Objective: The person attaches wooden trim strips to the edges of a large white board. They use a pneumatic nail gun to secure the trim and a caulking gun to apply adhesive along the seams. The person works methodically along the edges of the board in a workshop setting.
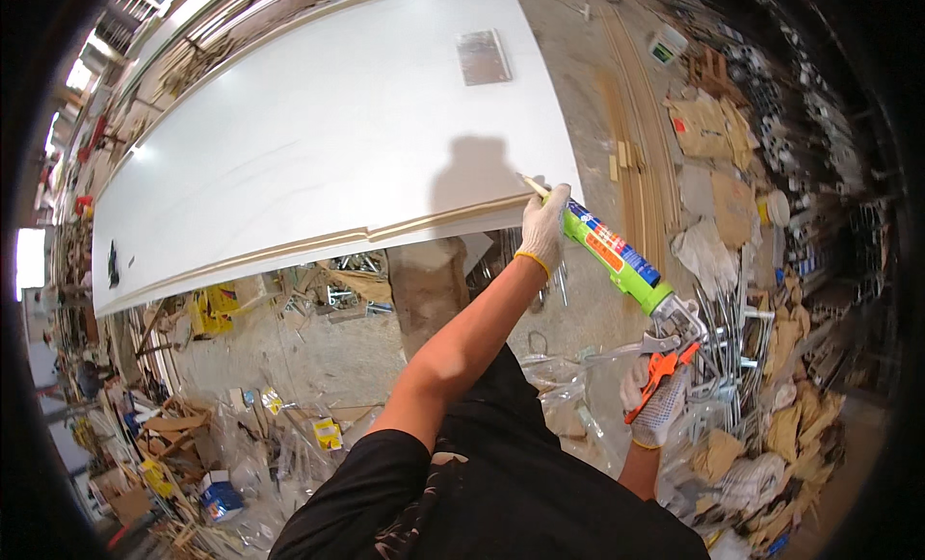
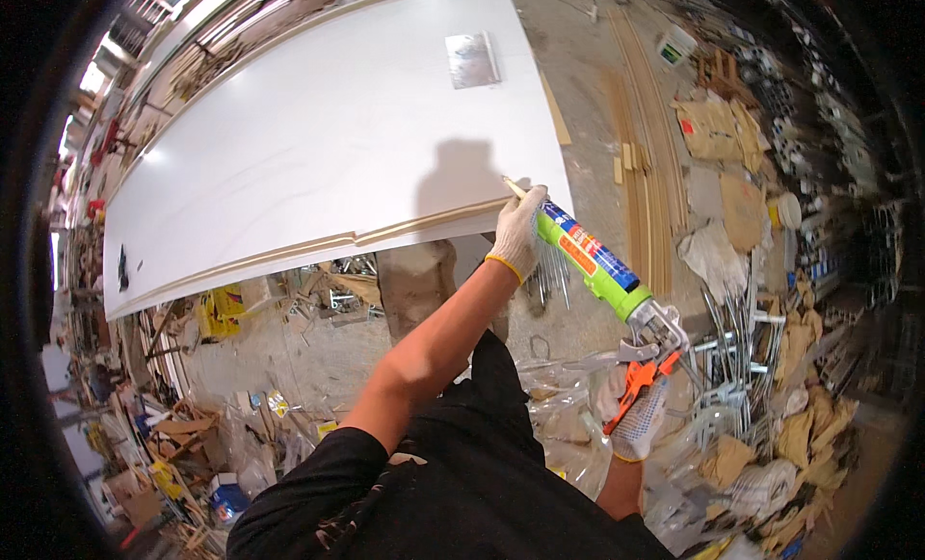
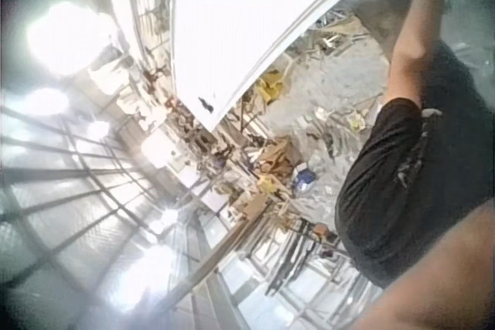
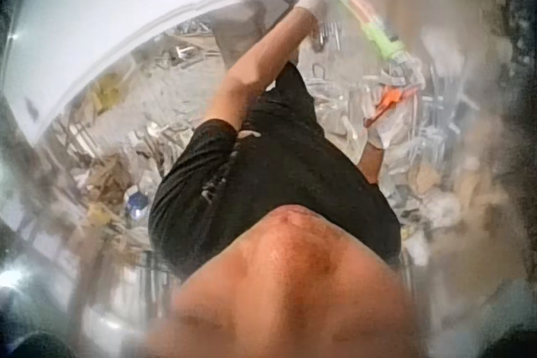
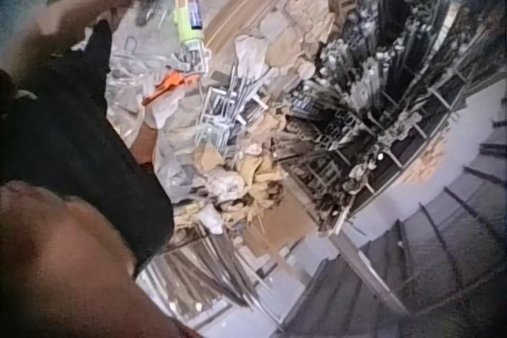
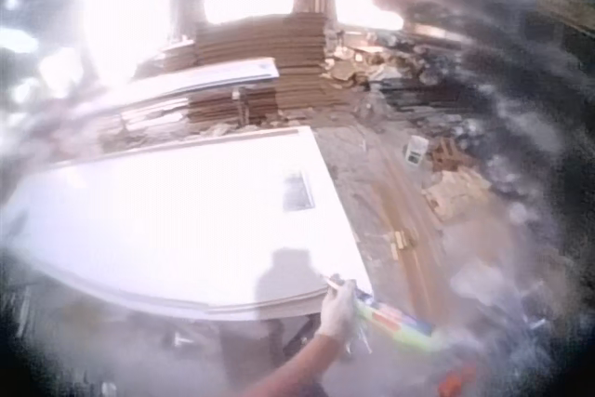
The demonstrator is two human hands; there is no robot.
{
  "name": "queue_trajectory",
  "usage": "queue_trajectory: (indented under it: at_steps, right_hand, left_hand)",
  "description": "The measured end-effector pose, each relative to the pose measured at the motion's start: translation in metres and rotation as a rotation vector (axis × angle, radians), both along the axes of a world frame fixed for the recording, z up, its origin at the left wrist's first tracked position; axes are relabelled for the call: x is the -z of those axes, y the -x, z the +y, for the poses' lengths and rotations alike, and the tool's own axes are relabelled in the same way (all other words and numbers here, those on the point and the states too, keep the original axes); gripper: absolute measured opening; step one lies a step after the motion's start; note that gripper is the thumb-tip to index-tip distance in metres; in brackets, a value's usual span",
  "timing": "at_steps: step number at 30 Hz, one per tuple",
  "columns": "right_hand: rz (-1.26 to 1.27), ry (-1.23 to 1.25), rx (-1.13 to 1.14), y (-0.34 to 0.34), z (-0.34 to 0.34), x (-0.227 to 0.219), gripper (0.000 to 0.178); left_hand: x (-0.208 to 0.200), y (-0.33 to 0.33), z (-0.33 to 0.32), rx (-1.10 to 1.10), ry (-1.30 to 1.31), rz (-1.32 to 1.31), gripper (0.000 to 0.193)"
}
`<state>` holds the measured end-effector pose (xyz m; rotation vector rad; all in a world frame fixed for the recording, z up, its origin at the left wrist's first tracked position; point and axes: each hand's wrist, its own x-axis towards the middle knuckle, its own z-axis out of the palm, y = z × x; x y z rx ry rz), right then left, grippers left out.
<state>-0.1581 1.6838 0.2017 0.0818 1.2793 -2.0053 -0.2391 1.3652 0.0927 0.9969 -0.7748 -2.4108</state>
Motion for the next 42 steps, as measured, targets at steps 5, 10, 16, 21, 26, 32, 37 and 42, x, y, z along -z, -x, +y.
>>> queue_trajectory:
  at_steps: [5, 10, 16, 21, 26, 32, 37, 42]
  right_hand:
    - [-0.152, 0.267, -0.087, 0.017, -0.031, 0.012, 0.064]
    - [-0.207, 0.565, -0.162, 0.057, -0.133, 0.027, 0.053]
    - [-0.578, 0.942, -0.175, 0.129, -0.309, 0.102, 0.034]
    - [-0.717, 1.246, -0.178, 0.223, -0.458, 0.199, 0.027]
    - [-0.550, 1.092, -0.116, 0.350, -0.587, 0.162, 0.028]
    - [-0.045, 0.353, -0.542, 0.076, -0.620, 0.147, 0.077]
    - [0.757, 0.128, -0.903, -0.105, -0.562, 0.119, 0.038]
    - [1.280, 0.005, -1.177, -0.234, -0.510, 0.140, 0.030]
  left_hand:
    - [-0.050, -0.049, -0.052, -0.165, -0.025, 0.162, 0.032]
    - [-0.060, -0.133, -0.102, -0.179, 0.354, -0.064, 0.081]
    - [0.042, -0.380, -0.102, -0.252, 0.524, -0.622, 0.073]
    - [0.099, -0.577, 0.024, -0.450, 0.212, -1.005, 0.070]
    - [0.196, -0.659, 0.151, -0.679, 0.094, -1.174, 0.049]
    - [0.205, -0.709, 0.358, 0.388, -0.198, -1.374, 0.069]
    - [0.233, -0.725, 0.227, 0.555, 0.063, -1.222, 0.065]
    - [0.150, -0.745, -0.003, -0.047, 0.379, -1.283, 0.071]
